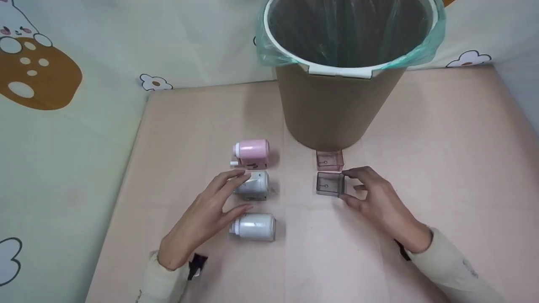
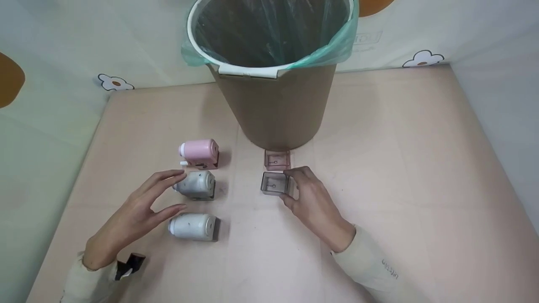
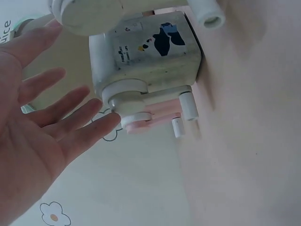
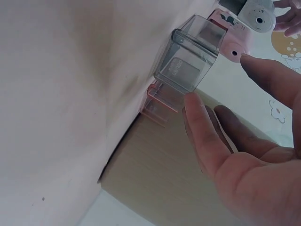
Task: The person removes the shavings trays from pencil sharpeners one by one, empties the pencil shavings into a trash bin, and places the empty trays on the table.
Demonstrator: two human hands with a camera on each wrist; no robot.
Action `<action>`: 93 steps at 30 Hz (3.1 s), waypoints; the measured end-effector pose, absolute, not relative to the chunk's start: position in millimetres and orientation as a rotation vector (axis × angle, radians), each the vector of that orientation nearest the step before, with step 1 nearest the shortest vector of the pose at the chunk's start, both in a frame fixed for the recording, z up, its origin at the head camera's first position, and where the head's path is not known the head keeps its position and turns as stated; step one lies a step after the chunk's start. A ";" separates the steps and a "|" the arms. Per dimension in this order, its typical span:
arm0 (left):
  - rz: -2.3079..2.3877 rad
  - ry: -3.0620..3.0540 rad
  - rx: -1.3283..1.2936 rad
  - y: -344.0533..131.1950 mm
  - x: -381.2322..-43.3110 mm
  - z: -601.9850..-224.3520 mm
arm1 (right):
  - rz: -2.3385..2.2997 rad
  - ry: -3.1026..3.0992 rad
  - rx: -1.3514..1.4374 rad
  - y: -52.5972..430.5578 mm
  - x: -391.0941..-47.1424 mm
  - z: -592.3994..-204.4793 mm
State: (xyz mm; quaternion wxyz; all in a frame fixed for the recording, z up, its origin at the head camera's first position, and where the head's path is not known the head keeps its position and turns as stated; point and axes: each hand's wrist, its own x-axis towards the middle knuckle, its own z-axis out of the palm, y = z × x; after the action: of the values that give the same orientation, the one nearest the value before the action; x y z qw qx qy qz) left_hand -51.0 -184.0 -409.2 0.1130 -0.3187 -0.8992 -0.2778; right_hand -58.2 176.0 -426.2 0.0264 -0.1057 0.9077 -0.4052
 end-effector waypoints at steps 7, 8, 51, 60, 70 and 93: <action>-0.784 -2.573 -0.942 -181.2 -41.5 -408.9 | -1.236 2.836 -0.343 171.8 -54.3 -427.3; -0.780 -2.566 -0.951 -180.8 -40.3 -408.9 | -1.239 2.835 -0.343 171.4 -53.7 -427.3; -0.960 -2.935 -0.940 -174.6 -11.7 -435.6 | -1.326 2.786 -0.503 159.4 -28.1 -431.9; -1.117 -2.932 -0.958 -176.0 -13.5 -435.8 | -1.313 2.802 -0.550 156.3 -26.3 -433.4; -1.160 -2.938 -0.950 -173.9 -14.5 -434.1 | -1.314 2.792 -0.561 154.2 -24.3 -431.1; -0.979 -2.711 -1.118 -149.9 -19.0 -412.0 | -1.366 2.844 -0.737 149.8 -20.9 -426.4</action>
State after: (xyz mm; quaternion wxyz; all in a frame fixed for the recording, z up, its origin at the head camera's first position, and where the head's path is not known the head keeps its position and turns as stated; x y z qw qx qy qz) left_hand -19.0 -149.9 -412.0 0.0249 -0.3615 -0.8767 -0.3164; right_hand -20.9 149.8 -426.4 -0.0490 -0.2272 0.8767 -0.4211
